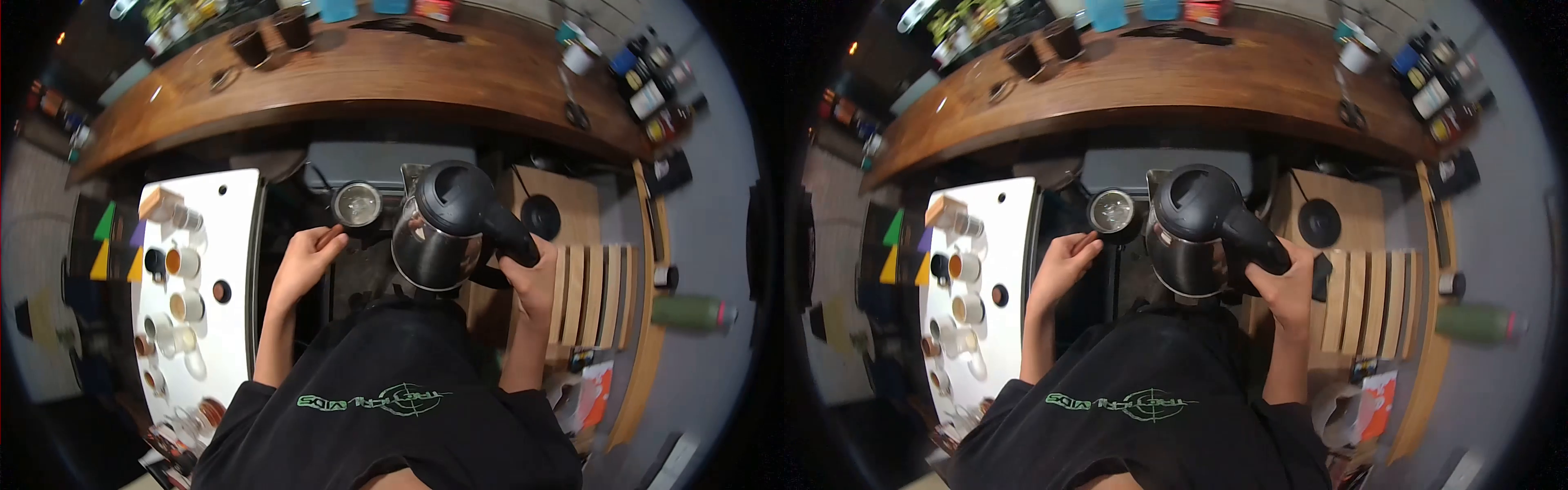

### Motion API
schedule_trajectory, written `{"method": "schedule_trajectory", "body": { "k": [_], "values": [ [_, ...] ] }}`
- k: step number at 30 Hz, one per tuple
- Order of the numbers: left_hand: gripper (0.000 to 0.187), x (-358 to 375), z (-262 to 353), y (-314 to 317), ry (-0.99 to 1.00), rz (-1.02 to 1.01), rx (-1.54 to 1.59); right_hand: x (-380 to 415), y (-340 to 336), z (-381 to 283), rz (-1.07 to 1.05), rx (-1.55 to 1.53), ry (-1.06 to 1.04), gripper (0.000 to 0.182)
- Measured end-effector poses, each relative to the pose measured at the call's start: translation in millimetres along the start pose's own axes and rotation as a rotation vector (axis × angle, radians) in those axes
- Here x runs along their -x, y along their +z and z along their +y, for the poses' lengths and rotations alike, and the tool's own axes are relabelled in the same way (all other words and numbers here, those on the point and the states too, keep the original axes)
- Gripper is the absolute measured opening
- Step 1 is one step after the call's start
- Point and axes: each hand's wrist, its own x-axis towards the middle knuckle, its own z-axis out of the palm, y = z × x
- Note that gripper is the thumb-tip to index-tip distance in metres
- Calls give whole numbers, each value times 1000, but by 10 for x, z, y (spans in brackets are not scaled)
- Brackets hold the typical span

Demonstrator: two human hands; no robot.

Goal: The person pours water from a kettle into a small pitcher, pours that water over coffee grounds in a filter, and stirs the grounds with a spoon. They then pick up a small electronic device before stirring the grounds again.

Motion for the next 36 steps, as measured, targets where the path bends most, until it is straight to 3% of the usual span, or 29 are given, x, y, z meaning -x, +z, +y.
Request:
{"method": "schedule_trajectory", "body": {
  "k": [6, 8, 15, 23, 28, 31, 34, 36],
  "values": [
    [36, -71, 426, 209, -37, -67, 16, 83, -585, 403, 346, -18, -37, 15],
    [34, -122, 486, 303, -37, -85, 19, 56, -728, 526, 553, 15, -121, 15],
    [35, -177, 683, 761, -85, -137, 35, -192, -1440, 1210, 873, 73, -47, 13],
    [37, -339, 653, 1142, -120, -218, 46, -541, -2071, 1923, 931, 161, -26, 10],
    [36, -444, 617, 1281, -143, -216, 18, -714, -2187, 2247, 969, 61, -16, 9],
    [24, -518, 548, 1321, -141, -243, 9, -776, -2203, 2348, 994, 12, 7, 9],
    [25, -561, 517, 1385, -150, -252, 5, -854, -2160, 2274, 996, 94, 32, 11],
    [36, -580, 553, 1437, -173, -249, 1, -904, -2170, 2297, 994, 90, 41, 12]
  ]
}}
